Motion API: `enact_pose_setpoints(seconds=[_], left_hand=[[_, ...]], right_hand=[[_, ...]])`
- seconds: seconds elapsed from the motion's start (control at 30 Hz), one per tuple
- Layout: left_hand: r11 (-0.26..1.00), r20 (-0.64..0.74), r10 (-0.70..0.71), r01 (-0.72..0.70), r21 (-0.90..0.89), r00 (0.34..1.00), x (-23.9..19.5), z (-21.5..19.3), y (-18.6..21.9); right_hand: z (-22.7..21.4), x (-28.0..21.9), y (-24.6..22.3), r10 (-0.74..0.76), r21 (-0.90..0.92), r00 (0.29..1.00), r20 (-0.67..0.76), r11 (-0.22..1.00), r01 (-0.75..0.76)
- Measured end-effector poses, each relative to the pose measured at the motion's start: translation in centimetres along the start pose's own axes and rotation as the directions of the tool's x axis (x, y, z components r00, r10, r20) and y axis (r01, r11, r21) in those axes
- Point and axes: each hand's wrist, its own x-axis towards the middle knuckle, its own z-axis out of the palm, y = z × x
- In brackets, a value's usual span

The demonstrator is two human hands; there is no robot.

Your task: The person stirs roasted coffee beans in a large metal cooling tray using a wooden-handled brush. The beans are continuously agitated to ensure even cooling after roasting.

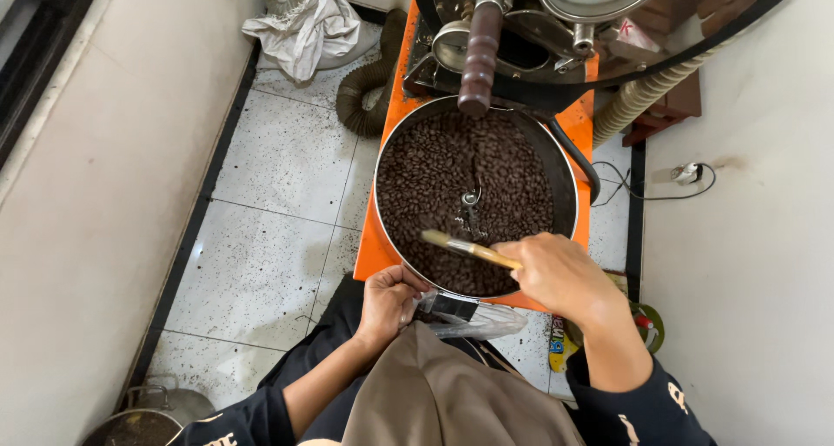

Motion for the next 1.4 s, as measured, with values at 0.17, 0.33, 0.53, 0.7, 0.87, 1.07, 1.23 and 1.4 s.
enact_pose_setpoints(seconds=[0.17,0.33,0.53,0.7,0.87,1.07,1.23,1.4], left_hand=[[1.0,-0.006,0.018,-0.018,-0.011,1.0,0.2,0.1,-0.2],[1.0,0.03,0.02,-0.021,0.018,0.999,1.9,-1.4,-2.4],[1.0,0.06,-0.013,0.011,0.025,0.998,2.5,-2.2,-2.9],[0.99,0.043,0.002,-0.008,0.14,0.999,1.1,-0.8,-0.4],[0.955,0.054,0.025,-0.04,0.294,0.998,0.8,-0.8,0.0],[0.976,0.103,0.04,-0.061,0.21,0.994,1.6,-1.7,-1.0],[0.951,0.067,0.025,-0.044,0.307,0.997,1.6,-1.6,-0.8],[0.957,0.056,0.018,-0.034,0.289,0.998,1.3,-1.3,-0.3]], right_hand=[[1.4,1.4,1.2,-0.071,-0.12,0.997,-0.004,0.99,0.07],[-1.3,-1.0,1.4,0.007,-0.136,1.0,0.013,0.991,-0.005],[-0.2,1.3,-2.3,-0.145,-0.135,0.974,-0.171,0.983,0.123],[5.9,5.0,3.2,-0.238,-0.332,0.957,-0.164,0.927,0.173],[-0.5,-0.3,0.3,-0.087,-0.381,0.993,-0.079,0.923,0.051],[0.5,5.7,-0.2,-0.353,-0.435,0.894,-0.276,0.875,0.211],[-0.2,11.2,-0.3,-0.312,-0.429,0.888,-0.337,0.891,0.15],[-1.7,11.9,3.3,-0.061,-0.343,0.913,-0.403,0.935,-0.089]])
